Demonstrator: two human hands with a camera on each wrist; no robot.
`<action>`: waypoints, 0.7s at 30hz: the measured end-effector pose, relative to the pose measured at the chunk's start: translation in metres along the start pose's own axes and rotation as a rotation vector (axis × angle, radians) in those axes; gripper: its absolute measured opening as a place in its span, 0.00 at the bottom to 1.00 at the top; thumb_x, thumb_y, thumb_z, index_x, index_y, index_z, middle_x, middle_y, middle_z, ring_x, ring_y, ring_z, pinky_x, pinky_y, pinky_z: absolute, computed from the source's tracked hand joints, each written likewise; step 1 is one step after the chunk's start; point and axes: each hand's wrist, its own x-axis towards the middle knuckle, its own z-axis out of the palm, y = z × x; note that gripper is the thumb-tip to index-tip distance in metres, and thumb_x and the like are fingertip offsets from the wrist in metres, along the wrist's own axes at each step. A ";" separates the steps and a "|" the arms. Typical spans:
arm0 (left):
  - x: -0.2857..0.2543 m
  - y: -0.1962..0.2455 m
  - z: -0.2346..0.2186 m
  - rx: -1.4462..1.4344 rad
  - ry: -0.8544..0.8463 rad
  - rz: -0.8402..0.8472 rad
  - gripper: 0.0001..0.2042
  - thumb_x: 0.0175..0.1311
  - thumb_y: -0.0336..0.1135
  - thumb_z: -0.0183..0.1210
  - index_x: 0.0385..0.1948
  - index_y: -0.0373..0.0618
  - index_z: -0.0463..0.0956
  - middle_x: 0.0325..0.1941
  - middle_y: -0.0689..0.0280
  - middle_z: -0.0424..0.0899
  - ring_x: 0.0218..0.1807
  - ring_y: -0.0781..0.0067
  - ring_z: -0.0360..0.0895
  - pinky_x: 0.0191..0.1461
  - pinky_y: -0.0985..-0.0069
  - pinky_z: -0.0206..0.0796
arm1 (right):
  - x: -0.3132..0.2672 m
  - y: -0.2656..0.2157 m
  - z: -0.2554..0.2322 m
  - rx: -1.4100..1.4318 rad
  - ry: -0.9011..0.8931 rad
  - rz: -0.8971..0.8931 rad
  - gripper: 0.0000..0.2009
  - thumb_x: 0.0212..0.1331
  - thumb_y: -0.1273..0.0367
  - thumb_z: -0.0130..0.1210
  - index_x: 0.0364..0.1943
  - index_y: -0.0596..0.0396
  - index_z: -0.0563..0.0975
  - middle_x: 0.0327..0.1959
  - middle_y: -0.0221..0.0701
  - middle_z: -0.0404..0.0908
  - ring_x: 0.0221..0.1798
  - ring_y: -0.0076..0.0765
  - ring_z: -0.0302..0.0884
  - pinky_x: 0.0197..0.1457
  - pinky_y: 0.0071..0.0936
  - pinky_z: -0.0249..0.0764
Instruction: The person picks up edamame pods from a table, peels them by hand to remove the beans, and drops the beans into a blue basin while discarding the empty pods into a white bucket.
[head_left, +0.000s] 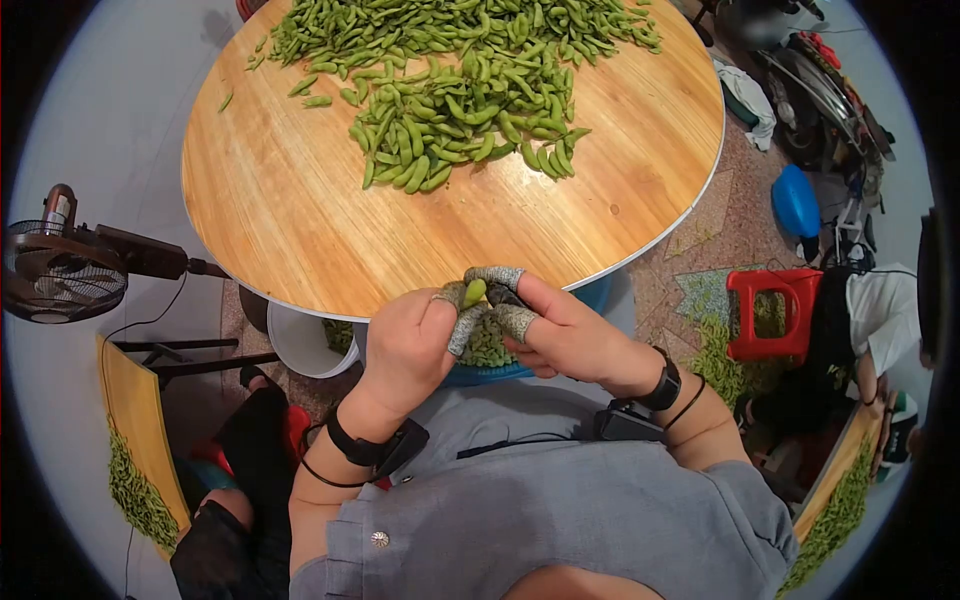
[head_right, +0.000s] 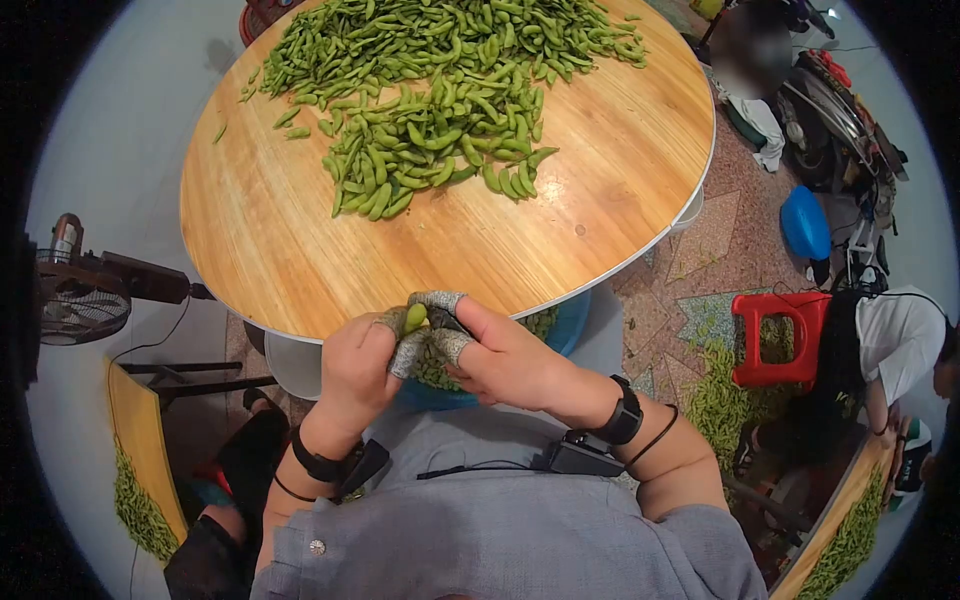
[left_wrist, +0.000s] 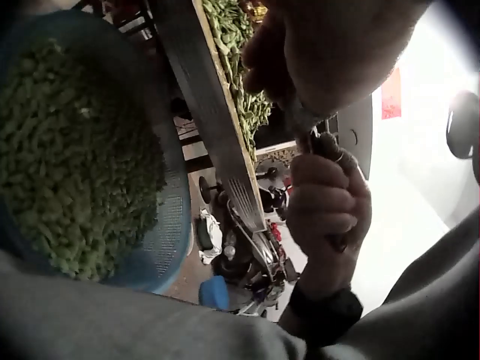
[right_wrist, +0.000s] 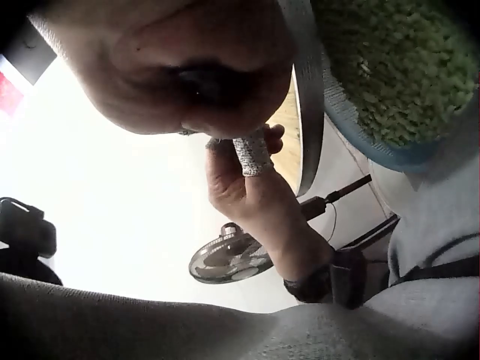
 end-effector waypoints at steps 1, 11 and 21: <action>-0.001 0.002 0.001 0.051 -0.017 -0.053 0.10 0.44 0.26 0.61 0.30 0.40 0.71 0.26 0.57 0.74 0.26 0.53 0.74 0.27 0.67 0.66 | 0.002 0.002 -0.001 0.010 0.004 -0.022 0.21 0.60 0.72 0.36 0.60 0.44 0.62 0.22 0.19 0.63 0.19 0.14 0.56 0.19 0.15 0.57; -0.007 0.005 0.009 -1.421 -0.190 -0.980 0.06 0.54 0.22 0.50 0.34 0.38 0.69 0.21 0.65 0.74 0.27 0.77 0.72 0.30 0.77 0.64 | -0.001 0.020 -0.017 0.110 -0.050 -0.022 0.18 0.65 0.71 0.42 0.60 0.45 0.65 0.21 0.18 0.66 0.18 0.16 0.58 0.20 0.16 0.59; -0.016 0.016 0.012 -0.747 -0.371 -0.480 0.08 0.59 0.25 0.46 0.37 0.38 0.71 0.26 0.68 0.74 0.27 0.79 0.71 0.32 0.81 0.64 | 0.009 0.036 -0.014 -1.044 0.366 -0.530 0.13 0.44 0.68 0.63 0.31 0.60 0.74 0.27 0.41 0.76 0.30 0.47 0.76 0.32 0.31 0.72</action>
